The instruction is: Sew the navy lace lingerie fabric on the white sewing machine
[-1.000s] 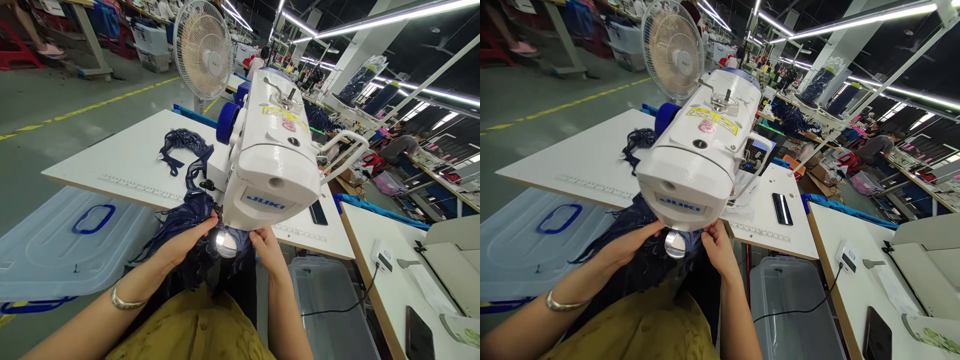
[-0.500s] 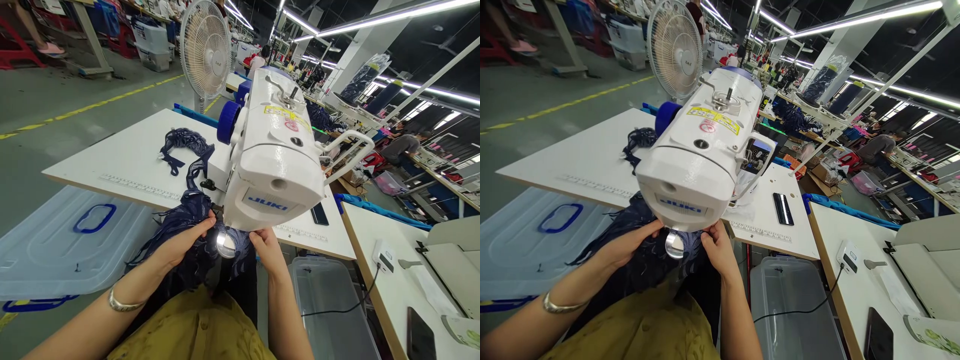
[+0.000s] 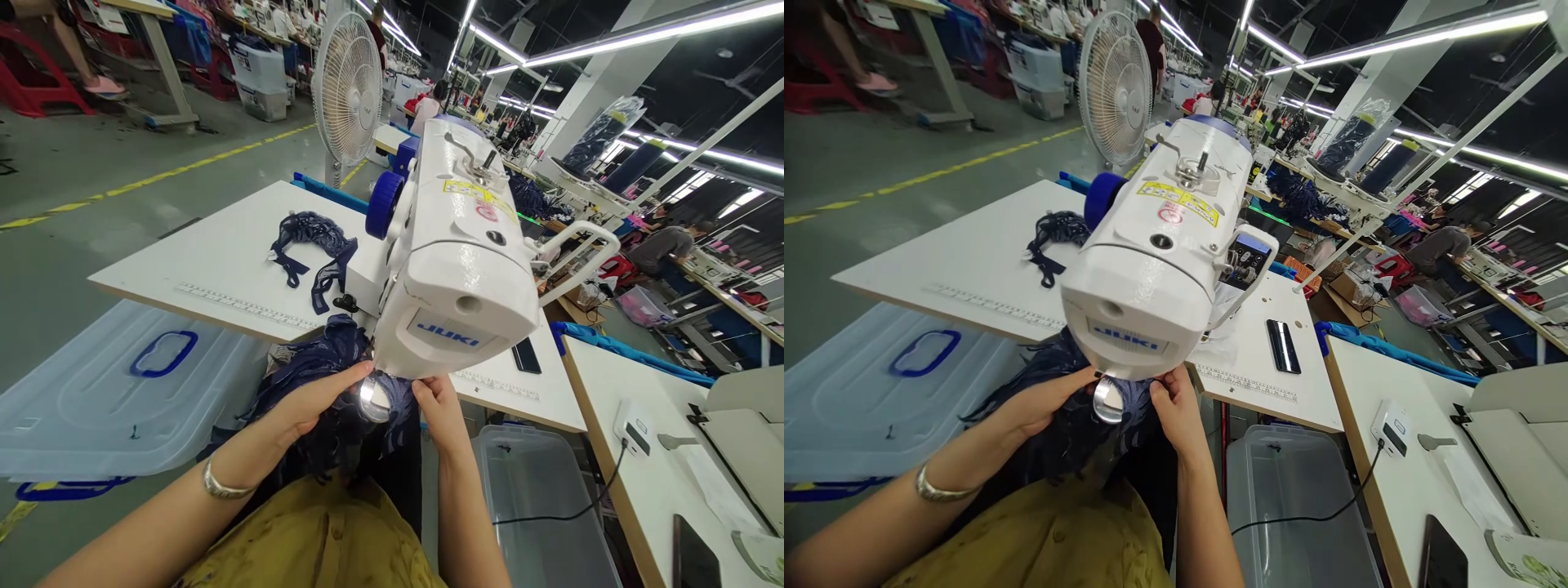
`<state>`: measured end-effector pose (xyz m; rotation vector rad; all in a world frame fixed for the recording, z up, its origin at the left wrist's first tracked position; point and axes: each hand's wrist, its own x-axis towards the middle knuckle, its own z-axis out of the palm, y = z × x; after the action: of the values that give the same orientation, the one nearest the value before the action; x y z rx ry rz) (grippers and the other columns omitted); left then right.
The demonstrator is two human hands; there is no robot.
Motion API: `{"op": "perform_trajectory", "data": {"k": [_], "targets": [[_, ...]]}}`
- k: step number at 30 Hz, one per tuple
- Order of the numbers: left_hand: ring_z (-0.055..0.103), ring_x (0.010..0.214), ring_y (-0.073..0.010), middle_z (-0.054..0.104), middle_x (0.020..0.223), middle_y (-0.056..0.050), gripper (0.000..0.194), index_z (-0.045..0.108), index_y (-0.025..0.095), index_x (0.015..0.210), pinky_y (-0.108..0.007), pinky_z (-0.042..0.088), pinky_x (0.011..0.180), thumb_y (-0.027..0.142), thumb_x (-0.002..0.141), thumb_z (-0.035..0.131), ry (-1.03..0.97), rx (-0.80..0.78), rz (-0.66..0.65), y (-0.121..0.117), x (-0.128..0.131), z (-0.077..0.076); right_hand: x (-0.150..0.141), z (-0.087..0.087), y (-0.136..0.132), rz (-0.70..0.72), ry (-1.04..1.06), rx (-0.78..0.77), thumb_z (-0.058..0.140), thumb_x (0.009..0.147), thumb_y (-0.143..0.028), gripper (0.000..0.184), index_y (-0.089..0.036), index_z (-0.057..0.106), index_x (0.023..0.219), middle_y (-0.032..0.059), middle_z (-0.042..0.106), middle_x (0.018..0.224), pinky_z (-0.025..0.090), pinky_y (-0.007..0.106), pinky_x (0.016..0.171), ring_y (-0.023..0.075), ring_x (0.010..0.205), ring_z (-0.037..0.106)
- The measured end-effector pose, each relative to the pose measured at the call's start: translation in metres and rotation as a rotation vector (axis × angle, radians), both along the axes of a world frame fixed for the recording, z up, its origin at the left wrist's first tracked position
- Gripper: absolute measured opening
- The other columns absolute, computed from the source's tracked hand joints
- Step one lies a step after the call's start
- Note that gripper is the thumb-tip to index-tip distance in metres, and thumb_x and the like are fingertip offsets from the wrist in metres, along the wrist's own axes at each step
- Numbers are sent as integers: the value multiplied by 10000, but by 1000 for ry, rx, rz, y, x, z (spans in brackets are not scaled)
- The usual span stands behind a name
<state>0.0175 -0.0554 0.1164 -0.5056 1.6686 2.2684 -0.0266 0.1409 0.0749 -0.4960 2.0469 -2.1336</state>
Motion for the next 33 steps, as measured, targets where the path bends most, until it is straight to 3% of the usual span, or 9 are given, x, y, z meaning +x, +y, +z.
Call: {"op": "perform_trajectory", "data": {"k": [5,11,19,25,33], "targets": [[557,1206,-252,665,1212,-56,537,711,190,1056,-326,424,1050,536,648,754,12,94,-19,1,0,-4,0,0,0,-52,0,-15,528,821,-203,240,-225,577,1055,29,664,940,446,322,885,188,949,602],[517,1255,-235,625,1270,-61,517,673,179,1126,-361,344,1128,499,723,714,44,154,-33,4,-1,-7,-1,-1,0,-47,1,-35,534,807,-202,231,-230,583,1031,26,663,956,440,331,904,191,972,598],[567,1193,-262,651,1232,-78,606,682,163,1117,-365,378,1100,535,646,764,40,102,36,6,1,1,-4,-5,2,-28,-3,-39,534,806,-176,146,-231,569,937,13,642,931,436,299,858,178,945,588],[606,1137,-269,702,1136,-52,622,737,190,979,-325,462,1021,559,489,836,-19,143,52,7,0,8,-4,-4,1,-22,-1,-62,524,797,-152,112,-230,547,874,-8,595,850,418,274,837,168,912,571],[596,1156,-227,685,1172,-11,603,735,239,971,-282,464,1010,582,485,829,-43,87,59,7,0,15,-4,-3,2,-4,-14,-57,511,809,-156,100,-232,525,873,-24,567,842,399,262,861,158,934,563]]}}
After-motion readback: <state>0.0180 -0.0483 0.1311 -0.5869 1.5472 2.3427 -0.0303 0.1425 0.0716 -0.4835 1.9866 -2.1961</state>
